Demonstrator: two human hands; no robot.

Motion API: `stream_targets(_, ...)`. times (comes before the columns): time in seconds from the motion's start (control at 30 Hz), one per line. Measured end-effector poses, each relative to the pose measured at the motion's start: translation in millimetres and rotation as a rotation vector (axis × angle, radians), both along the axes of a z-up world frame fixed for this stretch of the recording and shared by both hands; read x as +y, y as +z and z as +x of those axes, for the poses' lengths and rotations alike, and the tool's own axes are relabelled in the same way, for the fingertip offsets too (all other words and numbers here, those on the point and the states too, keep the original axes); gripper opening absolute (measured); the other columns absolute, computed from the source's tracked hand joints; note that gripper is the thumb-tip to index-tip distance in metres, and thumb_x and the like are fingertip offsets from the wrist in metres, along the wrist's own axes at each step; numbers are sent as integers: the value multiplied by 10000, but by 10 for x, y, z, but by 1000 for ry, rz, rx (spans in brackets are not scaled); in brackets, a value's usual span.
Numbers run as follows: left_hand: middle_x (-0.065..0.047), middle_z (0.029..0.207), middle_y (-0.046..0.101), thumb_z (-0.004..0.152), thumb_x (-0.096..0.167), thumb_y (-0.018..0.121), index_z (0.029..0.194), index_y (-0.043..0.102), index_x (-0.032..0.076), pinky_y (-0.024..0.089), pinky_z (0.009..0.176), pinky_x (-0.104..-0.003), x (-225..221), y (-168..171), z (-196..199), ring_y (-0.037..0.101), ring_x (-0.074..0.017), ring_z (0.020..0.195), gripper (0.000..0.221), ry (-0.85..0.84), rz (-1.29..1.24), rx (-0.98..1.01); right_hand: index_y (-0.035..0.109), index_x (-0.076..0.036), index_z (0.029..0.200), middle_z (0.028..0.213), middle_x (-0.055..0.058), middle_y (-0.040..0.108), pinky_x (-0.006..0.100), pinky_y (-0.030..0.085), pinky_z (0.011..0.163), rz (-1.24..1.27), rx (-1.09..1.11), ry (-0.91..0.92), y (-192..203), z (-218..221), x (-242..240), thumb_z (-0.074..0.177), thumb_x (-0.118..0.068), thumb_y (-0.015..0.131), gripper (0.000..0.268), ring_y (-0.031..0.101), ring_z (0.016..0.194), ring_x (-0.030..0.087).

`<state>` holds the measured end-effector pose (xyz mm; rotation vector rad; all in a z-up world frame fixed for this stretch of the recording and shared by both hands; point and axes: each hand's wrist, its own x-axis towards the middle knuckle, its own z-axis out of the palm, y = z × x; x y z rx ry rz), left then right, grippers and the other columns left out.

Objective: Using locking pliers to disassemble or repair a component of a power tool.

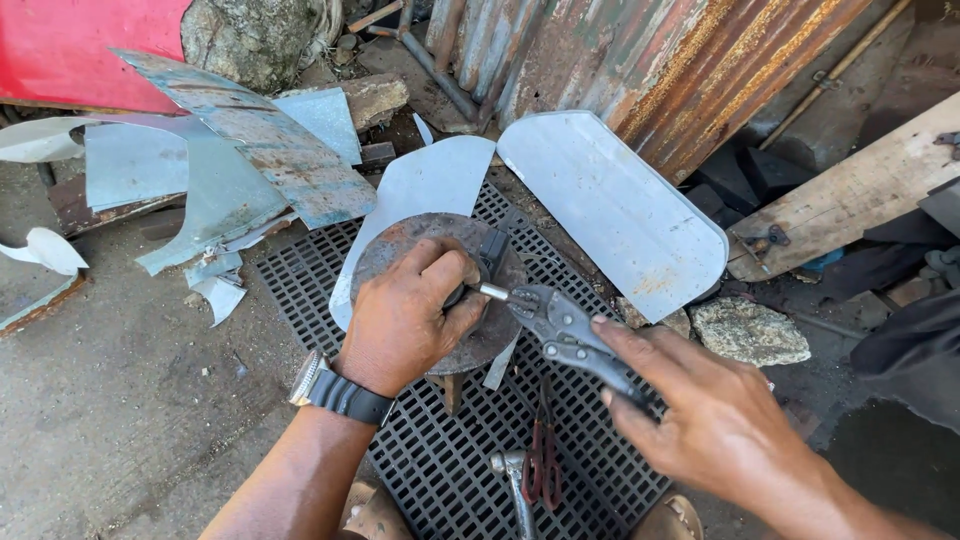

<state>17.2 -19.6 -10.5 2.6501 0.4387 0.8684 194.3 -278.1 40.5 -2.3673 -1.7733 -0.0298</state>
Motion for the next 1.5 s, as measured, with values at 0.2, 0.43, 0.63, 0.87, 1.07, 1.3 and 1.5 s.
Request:
stream_targets(0.2, -44, 1155, 636, 909, 316, 751, 1014, 573, 143, 533, 596, -504, -29, -19, 7, 655, -352, 830, 269, -34, 35, -36, 466, -246, 1565, 1418, 125, 651, 599, 615, 906, -58, 11, 119, -172, 243, -50, 935, -435, 608, 672, 687, 1201, 367)
stream_targets(0.43, -16, 1173, 655, 811, 198, 745, 1028, 612, 167, 535, 637, -447, 26, -82, -35, 675, -273, 991, 256, -132, 26, -89, 673, 63, 1283, 1044, 224, 788, 349, 652, 536, -178, 1644, 308, -266, 485, 225, 1042, -233, 579, 393, 789, 781, 286)
stream_targets(0.63, -14, 1211, 669, 813, 243, 784, 1039, 644, 177, 561, 658, -444, 76, -125, -78, 706, -266, 1000, 274, -105, 4, -85, 631, 48, 1337, 982, 234, 793, 418, 694, 693, -275, 1715, 332, -482, 432, 305, 1068, -242, 519, 412, 794, 777, 297)
stream_targets(0.87, 3, 1169, 654, 744, 203, 753, 1011, 607, 166, 534, 663, -461, 58, -63, -76, 661, -303, 875, 306, -73, -71, -53, 511, -244, 1537, 1170, 115, 702, 434, 554, 808, -51, 1027, -31, -291, 225, 215, 776, -217, 821, 822, 665, 1004, 222)
stream_targets(1.07, 21, 1171, 667, 758, 204, 738, 1018, 614, 183, 536, 669, -452, 32, -45, -49, 675, -296, 865, 289, -57, -92, -63, 497, -304, 1471, 1489, 8, 552, 562, 548, 1055, -66, 469, 106, -325, 266, 113, 788, -350, 909, 799, 619, 1303, 281)
stream_targets(1.3, 18, 1154, 670, 758, 208, 765, 1014, 605, 180, 538, 665, -427, 9, -41, -35, 677, -271, 850, 302, -54, -50, -81, 460, -230, 1533, 1447, 34, 608, 562, 567, 1097, 110, 146, 292, -705, 473, -18, 989, -407, 621, 595, 606, 1313, 364)
stream_targets(1.5, 1, 1145, 667, 776, 219, 783, 1011, 606, 167, 541, 689, -421, 38, -82, -39, 687, -277, 875, 299, -43, -43, -113, 680, 43, 1212, 824, 263, 793, 398, 690, 519, -48, 1604, 84, -502, 174, 168, 1026, -250, 561, 366, 784, 621, 301)
